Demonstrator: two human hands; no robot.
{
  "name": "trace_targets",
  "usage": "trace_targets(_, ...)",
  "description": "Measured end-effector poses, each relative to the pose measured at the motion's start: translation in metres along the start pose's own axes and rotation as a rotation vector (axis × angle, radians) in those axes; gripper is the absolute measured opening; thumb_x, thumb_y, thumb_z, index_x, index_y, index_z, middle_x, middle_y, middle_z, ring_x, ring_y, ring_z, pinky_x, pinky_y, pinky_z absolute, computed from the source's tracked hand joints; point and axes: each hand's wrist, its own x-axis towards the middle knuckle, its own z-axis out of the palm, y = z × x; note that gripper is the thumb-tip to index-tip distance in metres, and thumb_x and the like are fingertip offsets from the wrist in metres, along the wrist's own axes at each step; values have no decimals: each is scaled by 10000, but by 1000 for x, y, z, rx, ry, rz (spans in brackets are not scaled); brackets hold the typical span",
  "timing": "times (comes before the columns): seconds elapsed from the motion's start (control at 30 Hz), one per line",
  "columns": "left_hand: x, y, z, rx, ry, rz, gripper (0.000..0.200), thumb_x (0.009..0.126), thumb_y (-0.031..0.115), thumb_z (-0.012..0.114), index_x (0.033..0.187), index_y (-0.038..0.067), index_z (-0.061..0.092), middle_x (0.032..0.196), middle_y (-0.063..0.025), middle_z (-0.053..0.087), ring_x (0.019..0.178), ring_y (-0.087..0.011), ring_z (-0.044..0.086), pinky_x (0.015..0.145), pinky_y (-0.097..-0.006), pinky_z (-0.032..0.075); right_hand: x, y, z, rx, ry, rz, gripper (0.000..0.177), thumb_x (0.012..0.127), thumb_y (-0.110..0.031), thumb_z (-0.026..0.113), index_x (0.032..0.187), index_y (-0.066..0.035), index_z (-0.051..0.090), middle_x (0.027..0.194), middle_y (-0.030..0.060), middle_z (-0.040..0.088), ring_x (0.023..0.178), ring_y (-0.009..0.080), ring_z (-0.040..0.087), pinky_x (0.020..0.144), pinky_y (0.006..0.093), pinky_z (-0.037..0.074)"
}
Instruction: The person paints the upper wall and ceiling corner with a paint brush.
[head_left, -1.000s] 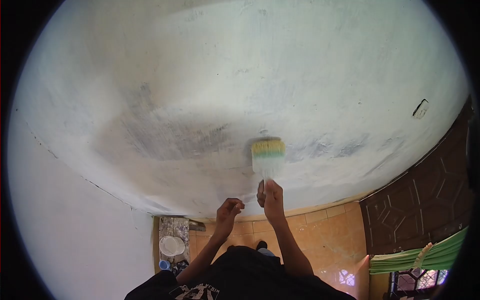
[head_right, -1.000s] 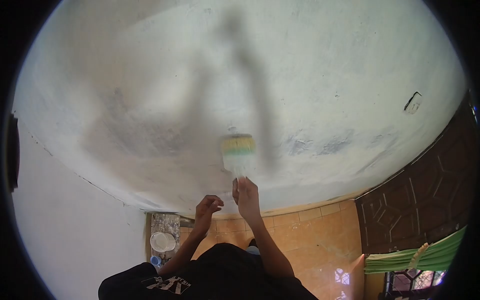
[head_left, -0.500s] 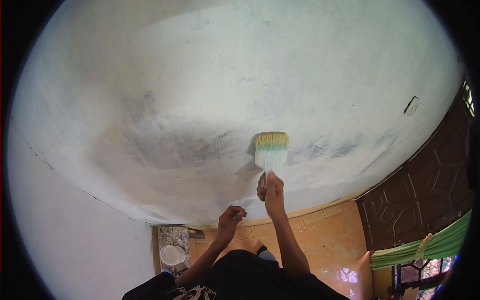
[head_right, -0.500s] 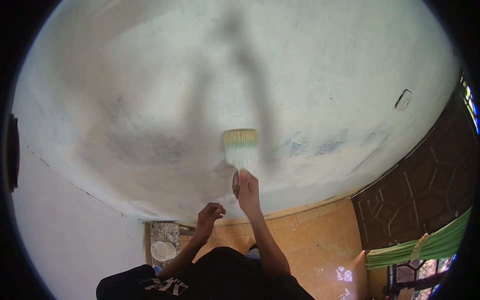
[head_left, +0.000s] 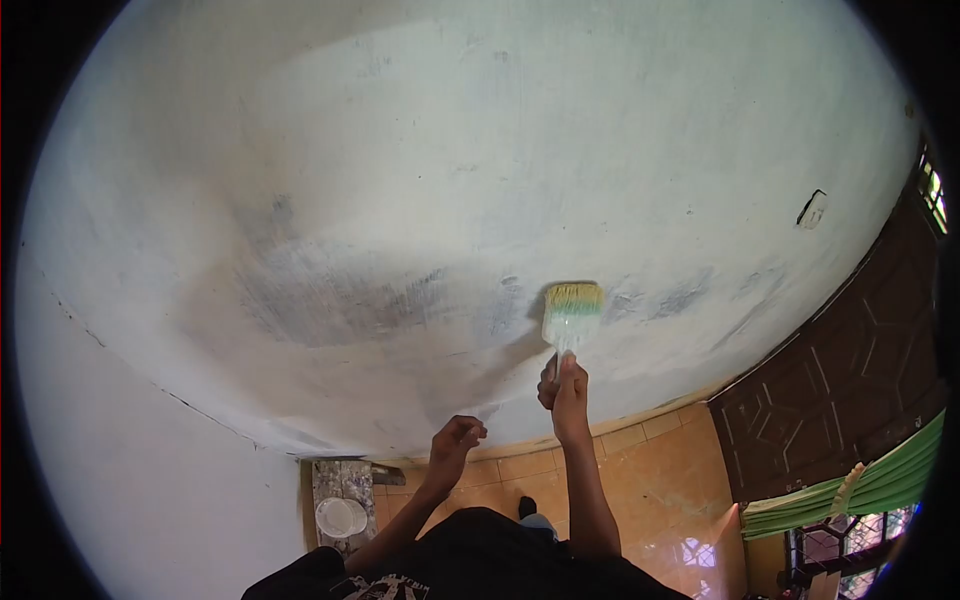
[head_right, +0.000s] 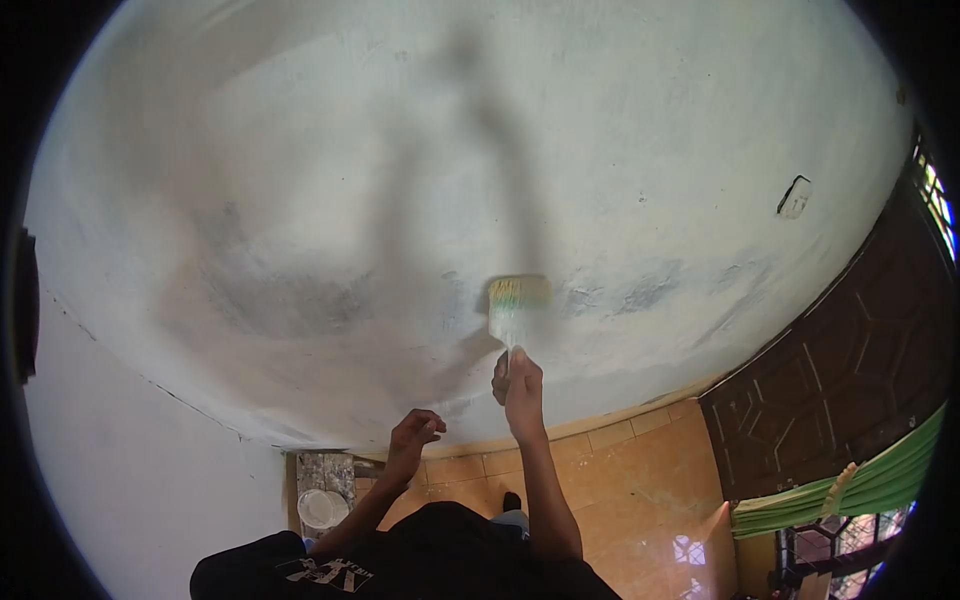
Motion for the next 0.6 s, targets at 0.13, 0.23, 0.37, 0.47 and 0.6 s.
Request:
trace_targets(0.13,1,-5,17,-35,30,22,111,955,141,546,998,42,574,951,-23,608,934,-114,565,821,-280,451,-4,73,-32,-138,-18,11,516,1015,-469,344,641,-114,367,508,-40,314,415,63,277,387,237,225)
trace_targets(0.23,-4,-14,29,-39,41,22,118,957,144,545,995,36,572,951,-25,607,934,-114,562,822,-279,450,-45,110,-45,-217,45,234,507,1023,-444,332,629,-127,369,502,-40,320,394,62,290,376,233,223)
trace_targets(0.37,-5,-10,43,-15,34,-32,121,958,151,547,994,38,570,955,-27,607,935,-116,560,828,-279,446,-41,60,-35,-60,-36,103,498,1026,-431,328,636,-125,360,504,-46,306,400,51,262,375,233,196)
trace_targets(0.47,-1,-12,48,-7,3,-3,119,958,153,548,996,42,569,961,-24,607,942,-115,560,830,-279,444,-9,12,-25,12,-42,-10,473,1023,-429,351,676,-109,379,519,-51,313,414,40,239,382,227,189)
trace_targets(0.6,8,-15,56,-2,20,6,132,957,171,541,1008,51,566,956,-32,605,947,-131,578,837,-295,461,20,41,-47,-48,-70,-22,480,1019,-438,355,712,-79,436,534,-54,357,446,46,324,408,224,247)
